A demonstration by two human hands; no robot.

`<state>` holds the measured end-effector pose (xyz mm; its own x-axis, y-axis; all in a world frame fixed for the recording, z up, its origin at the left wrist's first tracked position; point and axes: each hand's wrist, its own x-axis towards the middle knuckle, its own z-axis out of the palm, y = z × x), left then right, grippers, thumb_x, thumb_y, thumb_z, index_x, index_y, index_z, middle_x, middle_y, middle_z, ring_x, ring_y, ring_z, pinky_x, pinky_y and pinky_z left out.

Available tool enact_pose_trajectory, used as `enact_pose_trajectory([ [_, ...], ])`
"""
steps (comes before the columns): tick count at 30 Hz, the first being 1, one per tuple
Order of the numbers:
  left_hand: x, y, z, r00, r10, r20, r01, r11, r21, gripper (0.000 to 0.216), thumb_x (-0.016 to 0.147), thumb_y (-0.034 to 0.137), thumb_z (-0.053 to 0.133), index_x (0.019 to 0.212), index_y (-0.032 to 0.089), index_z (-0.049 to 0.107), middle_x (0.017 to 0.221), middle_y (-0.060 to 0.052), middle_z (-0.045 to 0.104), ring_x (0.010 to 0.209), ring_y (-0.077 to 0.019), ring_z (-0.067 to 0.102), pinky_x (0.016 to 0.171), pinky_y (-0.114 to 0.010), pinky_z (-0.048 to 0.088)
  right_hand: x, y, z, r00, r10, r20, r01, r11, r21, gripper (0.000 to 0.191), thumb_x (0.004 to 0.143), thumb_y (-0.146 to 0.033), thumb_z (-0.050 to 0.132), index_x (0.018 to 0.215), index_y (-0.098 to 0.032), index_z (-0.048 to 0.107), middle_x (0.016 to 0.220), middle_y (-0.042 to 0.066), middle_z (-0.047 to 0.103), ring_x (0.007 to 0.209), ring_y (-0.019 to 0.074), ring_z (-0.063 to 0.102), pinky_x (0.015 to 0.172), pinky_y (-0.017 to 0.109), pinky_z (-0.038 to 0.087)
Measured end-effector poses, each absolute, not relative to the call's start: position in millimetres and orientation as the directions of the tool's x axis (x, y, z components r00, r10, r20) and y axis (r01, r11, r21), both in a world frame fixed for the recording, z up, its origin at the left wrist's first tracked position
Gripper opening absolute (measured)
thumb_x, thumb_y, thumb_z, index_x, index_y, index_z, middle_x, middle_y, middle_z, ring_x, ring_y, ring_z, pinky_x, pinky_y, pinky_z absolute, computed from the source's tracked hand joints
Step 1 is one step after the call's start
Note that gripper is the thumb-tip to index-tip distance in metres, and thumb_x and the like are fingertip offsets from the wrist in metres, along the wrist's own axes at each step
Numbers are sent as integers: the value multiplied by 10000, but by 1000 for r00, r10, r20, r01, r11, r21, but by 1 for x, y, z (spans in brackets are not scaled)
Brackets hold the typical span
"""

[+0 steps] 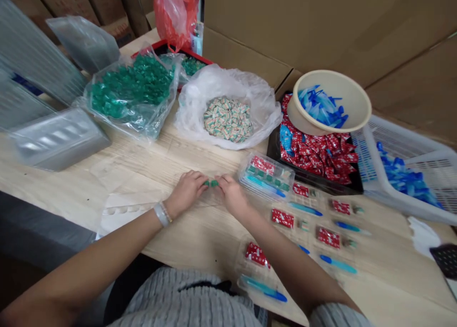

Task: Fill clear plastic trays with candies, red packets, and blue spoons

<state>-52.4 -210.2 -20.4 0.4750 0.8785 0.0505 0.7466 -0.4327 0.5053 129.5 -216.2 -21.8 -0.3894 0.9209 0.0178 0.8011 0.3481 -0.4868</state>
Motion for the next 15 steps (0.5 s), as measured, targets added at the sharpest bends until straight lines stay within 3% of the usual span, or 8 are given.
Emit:
enact_pose_trajectory([
  [3,-42,-205,-24,512,859,3,743,-445,500,172,818,214,460,918,177,595,883,-61,566,880,-187,486,787,-323,388,123,-208,-33,-434,900,-48,777,347,-525,242,803,-123,405,938,-158,602,851,77,568,814,169,548,733,294,460],
  [6,-40,-214,-23,501,865,40,741,-452,497,181,815,170,446,923,171,591,874,-74,574,874,-192,500,771,-319,397,120,-206,-36,-471,879,-68,767,371,-524,266,795,-120,393,976,-153,585,871,80,559,811,168,552,744,307,460],
  [10,-82,-218,-12,457,873,173,731,-479,486,364,769,242,540,1128,203,493,1082,-76,544,1005,-193,469,858,-309,379,128,-208,-22,-495,869,-23,777,431,-459,340,786,-178,415,1112,-174,511,983,94,539,877,188,556,764,328,462],
  [12,-130,-203,0,356,899,256,743,-438,506,374,776,267,533,1140,196,485,1138,-73,527,1049,-182,457,915,-299,353,124,-198,-3,-439,897,59,824,428,-372,350,804,-255,417,1137,-181,494,1003,106,532,867,212,559,745,354,464],
  [15,-212,-158,22,-13,967,255,869,-115,481,252,831,234,425,1035,153,550,1016,-92,573,964,-179,515,875,-302,383,79,-160,34,-422,882,209,826,469,-313,344,824,-321,413,1116,-168,507,928,106,559,796,216,560,719,362,456],
])
